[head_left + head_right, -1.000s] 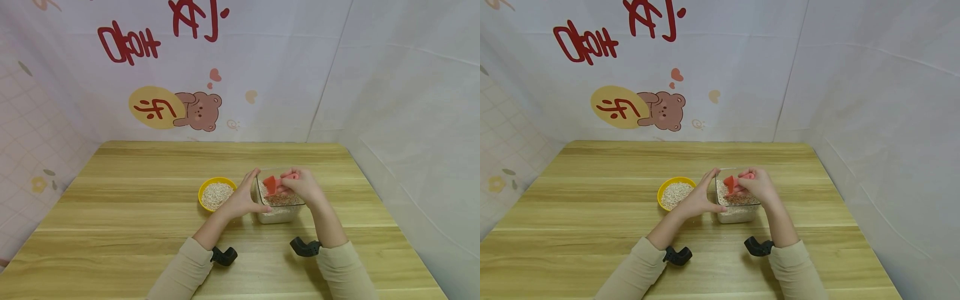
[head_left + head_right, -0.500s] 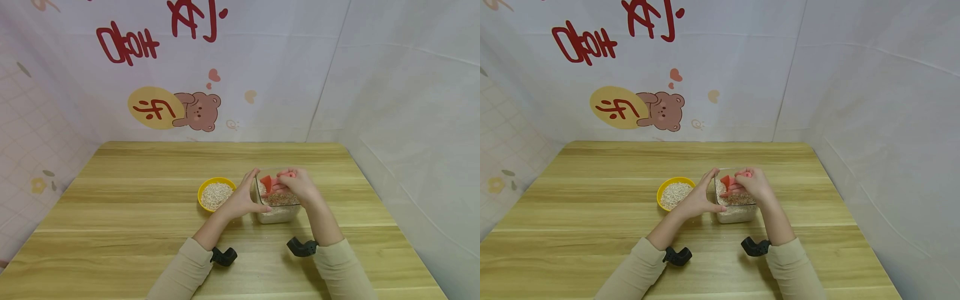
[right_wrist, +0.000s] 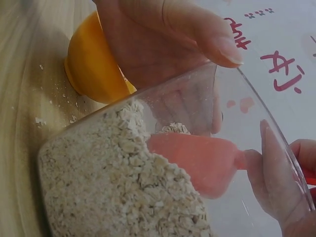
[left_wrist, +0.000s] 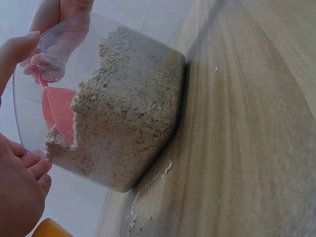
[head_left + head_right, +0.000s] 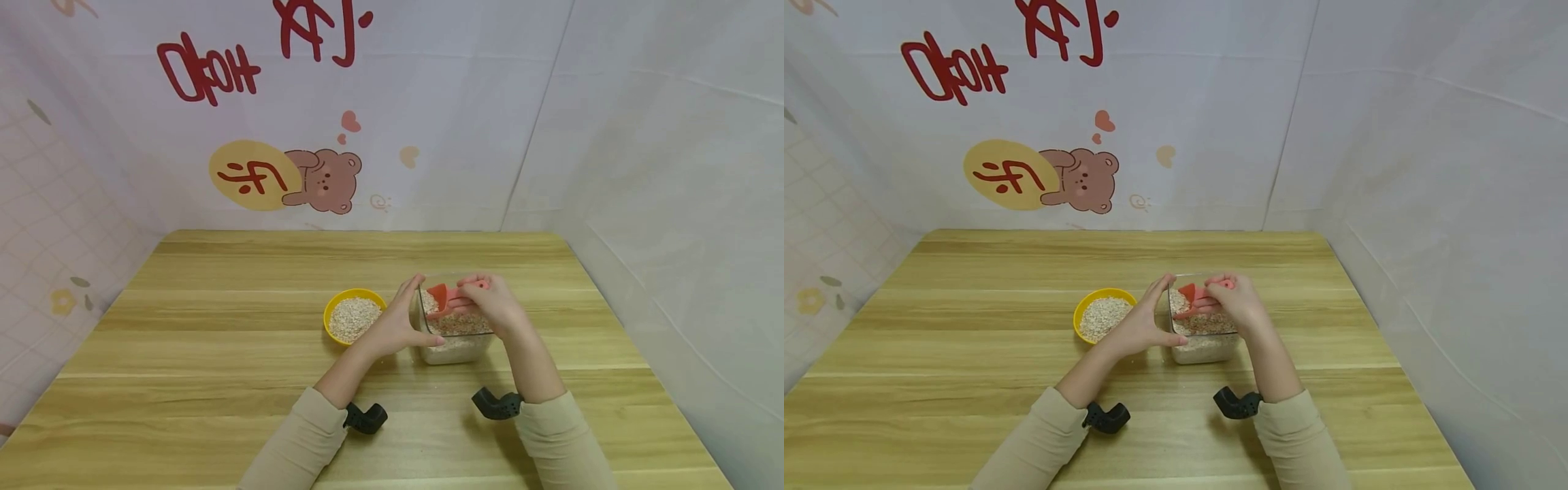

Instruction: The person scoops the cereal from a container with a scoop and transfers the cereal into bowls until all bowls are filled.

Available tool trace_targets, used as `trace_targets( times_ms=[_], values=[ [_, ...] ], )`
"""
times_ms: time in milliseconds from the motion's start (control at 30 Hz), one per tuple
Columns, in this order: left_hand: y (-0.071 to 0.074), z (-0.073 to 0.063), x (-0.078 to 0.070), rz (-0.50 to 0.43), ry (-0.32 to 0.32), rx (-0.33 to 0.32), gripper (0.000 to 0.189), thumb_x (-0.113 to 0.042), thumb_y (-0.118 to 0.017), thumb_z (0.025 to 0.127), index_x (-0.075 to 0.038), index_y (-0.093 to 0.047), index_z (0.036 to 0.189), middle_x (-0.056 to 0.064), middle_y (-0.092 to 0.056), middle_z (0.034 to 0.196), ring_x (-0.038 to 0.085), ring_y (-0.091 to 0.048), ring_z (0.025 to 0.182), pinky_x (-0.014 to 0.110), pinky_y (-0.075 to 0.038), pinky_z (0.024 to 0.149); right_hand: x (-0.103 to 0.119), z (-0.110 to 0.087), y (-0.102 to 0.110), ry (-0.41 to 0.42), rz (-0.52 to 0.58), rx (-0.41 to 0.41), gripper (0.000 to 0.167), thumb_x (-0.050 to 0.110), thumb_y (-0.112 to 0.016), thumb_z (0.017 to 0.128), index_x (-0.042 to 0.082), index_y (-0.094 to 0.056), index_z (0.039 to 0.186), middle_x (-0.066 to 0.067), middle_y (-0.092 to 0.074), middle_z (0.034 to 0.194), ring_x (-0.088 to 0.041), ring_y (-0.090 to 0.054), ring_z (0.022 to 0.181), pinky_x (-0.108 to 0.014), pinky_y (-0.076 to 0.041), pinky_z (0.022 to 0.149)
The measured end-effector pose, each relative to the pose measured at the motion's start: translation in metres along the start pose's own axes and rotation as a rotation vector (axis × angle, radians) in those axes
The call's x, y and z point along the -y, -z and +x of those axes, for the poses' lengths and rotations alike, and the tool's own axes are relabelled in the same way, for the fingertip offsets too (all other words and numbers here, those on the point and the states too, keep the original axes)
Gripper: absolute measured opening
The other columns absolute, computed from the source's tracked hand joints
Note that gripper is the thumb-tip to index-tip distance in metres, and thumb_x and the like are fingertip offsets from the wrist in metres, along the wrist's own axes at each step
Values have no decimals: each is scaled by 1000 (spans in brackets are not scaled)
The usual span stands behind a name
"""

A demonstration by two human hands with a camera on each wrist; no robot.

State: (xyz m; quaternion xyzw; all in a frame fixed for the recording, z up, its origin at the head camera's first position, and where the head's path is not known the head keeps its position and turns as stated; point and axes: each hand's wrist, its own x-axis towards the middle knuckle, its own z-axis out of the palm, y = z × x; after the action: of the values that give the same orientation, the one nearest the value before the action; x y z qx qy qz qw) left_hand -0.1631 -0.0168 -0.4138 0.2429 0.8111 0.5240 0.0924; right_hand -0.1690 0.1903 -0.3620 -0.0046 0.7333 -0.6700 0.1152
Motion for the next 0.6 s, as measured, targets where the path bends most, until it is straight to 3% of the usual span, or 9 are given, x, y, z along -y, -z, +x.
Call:
trace_targets(
  times_ms=[600],
  values=[
    [-1, -2, -2, 31, -3, -2, 119, -46, -85, 68, -24, -7, 155, 0, -7, 159, 21, -12, 142, 52, -24, 108, 2, -7, 12, 13, 101, -24, 33, 3, -44, 100, -18, -38, 124, -10, -68, 85, -14, -69, 76, -26, -54, 75]
  ],
)
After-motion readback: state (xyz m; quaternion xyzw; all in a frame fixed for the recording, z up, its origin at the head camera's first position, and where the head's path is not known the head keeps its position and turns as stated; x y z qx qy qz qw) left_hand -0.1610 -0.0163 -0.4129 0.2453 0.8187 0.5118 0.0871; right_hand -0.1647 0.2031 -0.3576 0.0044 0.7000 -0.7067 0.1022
